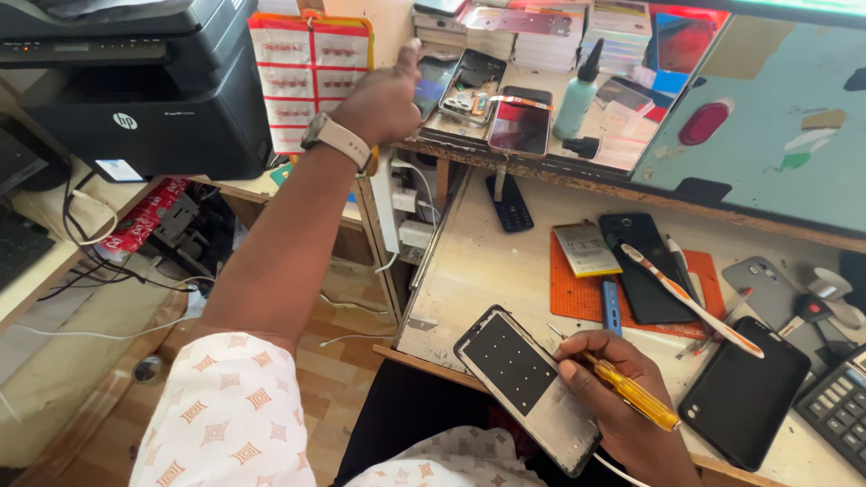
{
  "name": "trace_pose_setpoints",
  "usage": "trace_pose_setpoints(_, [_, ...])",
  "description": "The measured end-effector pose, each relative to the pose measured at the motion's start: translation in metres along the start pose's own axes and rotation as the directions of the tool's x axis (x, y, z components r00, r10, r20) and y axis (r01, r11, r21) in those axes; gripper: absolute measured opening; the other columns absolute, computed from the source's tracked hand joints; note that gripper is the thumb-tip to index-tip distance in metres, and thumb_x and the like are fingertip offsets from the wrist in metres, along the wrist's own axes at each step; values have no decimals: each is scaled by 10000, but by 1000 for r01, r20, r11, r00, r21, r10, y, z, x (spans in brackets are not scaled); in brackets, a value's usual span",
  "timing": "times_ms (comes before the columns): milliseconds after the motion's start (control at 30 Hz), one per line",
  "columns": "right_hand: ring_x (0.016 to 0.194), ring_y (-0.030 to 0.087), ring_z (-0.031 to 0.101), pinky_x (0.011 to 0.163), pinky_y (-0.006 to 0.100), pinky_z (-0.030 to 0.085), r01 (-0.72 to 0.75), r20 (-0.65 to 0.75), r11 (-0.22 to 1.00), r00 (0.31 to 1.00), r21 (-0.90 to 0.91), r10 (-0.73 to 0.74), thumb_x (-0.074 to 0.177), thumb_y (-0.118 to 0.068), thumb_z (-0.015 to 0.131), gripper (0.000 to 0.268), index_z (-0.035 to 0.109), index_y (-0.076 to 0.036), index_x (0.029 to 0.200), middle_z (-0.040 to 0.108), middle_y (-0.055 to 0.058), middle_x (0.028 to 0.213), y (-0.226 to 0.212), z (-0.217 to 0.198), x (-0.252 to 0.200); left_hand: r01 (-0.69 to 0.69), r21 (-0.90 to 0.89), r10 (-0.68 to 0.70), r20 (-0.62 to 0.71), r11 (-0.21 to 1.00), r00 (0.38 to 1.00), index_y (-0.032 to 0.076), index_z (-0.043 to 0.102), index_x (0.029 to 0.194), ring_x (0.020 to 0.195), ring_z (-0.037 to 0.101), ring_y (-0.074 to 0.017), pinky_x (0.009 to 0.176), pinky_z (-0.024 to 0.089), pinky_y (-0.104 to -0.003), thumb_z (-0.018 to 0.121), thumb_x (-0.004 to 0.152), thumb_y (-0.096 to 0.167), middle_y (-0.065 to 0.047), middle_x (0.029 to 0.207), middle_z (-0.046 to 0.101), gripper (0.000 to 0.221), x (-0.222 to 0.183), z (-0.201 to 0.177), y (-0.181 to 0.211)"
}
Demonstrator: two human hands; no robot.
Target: The person uses a yellow screwdriver to pry and separate the screen assembly from the smartphone's frame. They then apply a liquid from a small bottle into the gap and continue to work on the device's edges with the tool.
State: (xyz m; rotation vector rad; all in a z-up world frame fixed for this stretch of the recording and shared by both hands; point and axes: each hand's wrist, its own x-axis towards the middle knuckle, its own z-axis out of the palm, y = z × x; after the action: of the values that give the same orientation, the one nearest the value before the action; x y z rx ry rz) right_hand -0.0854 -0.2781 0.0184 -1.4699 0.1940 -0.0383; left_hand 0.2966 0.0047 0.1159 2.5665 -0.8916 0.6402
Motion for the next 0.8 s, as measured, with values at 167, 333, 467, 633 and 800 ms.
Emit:
trace_pose_setpoints(167, [860,98,629,776,246,521,34,-12,993,999,-110,-36,864,-75,733,172,699,-3,1016,698,59,946,3,-4,1,50,-94,-52,-21,994,998,12,192,1569,1227,593,-452,1057,450,-481,560,768,-31,-254,1374,616,882,-31,-8,-4])
trace_pose_setpoints(333, [894,102,642,810,251,527,54,19,989,998,-136,-51,861,-47,723,159,695,-6,1013,701,56,971,5,-6,3,68,-61,-69,-29,996,997,10,187,1567,1146,637,-437,1003,493,-473,562,782,-44,-203,1330,666,872,-50,-15,0])
trace_pose_setpoints(467, [892,99,646,802,247,526,75,12,990,997,-116,-74,861,-55,728,168,694,-7,1018,706,54,969,8,-6,3,-3,-164,0,-18,986,1000,46,221,1573,1145,652,-417,1006,501,-463,573,777,-42,-183,1270,697,875,-48,-23,14])
trace_pose_setpoints(633, [848,104,636,769,248,520,32,0,972,999,-232,-33,873,-79,738,160,718,-9,1015,708,58,929,1,-5,0,84,-115,-66,151,990,986,76,187,1579,1230,618,-394,1067,449,-481,587,788,-8,-165,1292,691,890,-25,-16,29])
trace_pose_setpoints(800, [858,97,637,774,241,521,64,-3,980,998,-187,-66,861,-101,738,184,695,-24,1023,709,51,934,-1,0,-2,64,-37,-60,111,997,992,26,31,1592,1193,572,-482,1059,427,-494,616,772,29,-273,1411,553,1008,-20,-13,17])
